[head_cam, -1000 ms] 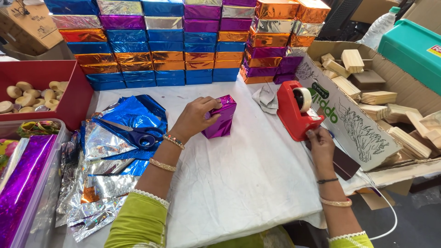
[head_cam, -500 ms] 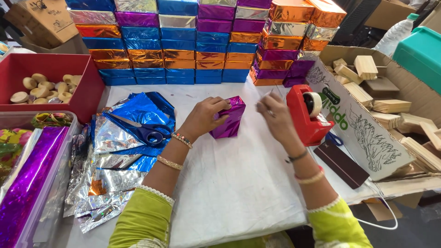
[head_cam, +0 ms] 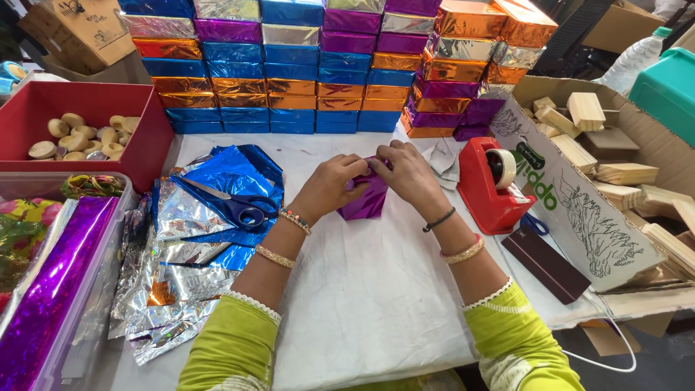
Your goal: The person wraps a small wooden box with shiny blue wrapping paper on a table. They use a tape dispenser to secure the paper and place the finished box on a stack of other wrapped boxes.
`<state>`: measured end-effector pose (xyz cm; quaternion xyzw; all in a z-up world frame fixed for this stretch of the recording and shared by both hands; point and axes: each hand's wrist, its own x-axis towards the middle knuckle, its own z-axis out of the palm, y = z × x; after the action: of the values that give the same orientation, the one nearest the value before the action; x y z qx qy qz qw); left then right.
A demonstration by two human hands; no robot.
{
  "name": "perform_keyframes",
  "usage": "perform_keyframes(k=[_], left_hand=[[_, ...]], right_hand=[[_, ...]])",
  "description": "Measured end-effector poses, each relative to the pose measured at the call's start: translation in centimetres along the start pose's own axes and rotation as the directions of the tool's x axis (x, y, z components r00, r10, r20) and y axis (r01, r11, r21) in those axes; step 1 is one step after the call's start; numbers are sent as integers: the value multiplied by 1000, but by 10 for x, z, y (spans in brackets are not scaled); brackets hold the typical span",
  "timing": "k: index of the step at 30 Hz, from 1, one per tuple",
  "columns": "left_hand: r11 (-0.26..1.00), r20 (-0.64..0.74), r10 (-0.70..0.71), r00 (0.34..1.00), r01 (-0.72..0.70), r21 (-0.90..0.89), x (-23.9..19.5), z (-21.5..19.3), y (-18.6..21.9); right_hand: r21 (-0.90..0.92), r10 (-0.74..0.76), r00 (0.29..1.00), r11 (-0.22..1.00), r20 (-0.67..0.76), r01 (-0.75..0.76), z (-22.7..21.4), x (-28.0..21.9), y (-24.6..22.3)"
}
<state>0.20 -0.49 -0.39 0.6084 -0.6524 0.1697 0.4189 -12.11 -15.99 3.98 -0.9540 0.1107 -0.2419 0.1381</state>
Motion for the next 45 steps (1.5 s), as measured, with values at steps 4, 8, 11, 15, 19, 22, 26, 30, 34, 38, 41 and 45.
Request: perform_keyframes(k=[4,8,11,15,19,22,26,30,34,38,41,45], left_hand=[[1000,1,14,1000,-14,19,0,0,0],[1000,7,20,1000,-20,8,0,0,1],[1000,8,24,1000,-24,0,1,-1,2],[1000,28,10,1000,-10,-14,1,-1,2],[1000,20,12,1000,-11,-18,1,-1,3],[1000,-1,18,1000,-18,-24,0,1,1],[995,31,-70,997,72,-66,2,-2,4],[994,36,-81,996,83,-75,2,-2,7],[998,23,-46,999,47,-40,0,0,2],[1000,25,-23,999,23,-10,0,2,-2],[1000,20,1,1000,-1,12,0,1,-3],[999,1,43,999,-43,-4,0,1,-2]], right_hand=[[-63,44,996,997,81,-39,-8,7,0],[-233,134,968,969,210,-83,-13,11,0],[-338,150,961,939,234,-65,-9,14,6],[-393,132,958,919,253,-23,-4,18,16],[-419,140,960,908,243,-27,-8,20,10],[-452,147,954,892,260,-14,-12,23,6],[-522,159,937,852,312,29,-12,30,6],[-572,165,928,818,334,61,-8,32,12],[-679,271,890,732,367,57,-30,30,-4],[-567,343,858,821,383,-75,-40,25,25],[-398,318,912,895,258,-200,-54,11,23],[30,-108,994,994,-24,109,-39,-6,38]])
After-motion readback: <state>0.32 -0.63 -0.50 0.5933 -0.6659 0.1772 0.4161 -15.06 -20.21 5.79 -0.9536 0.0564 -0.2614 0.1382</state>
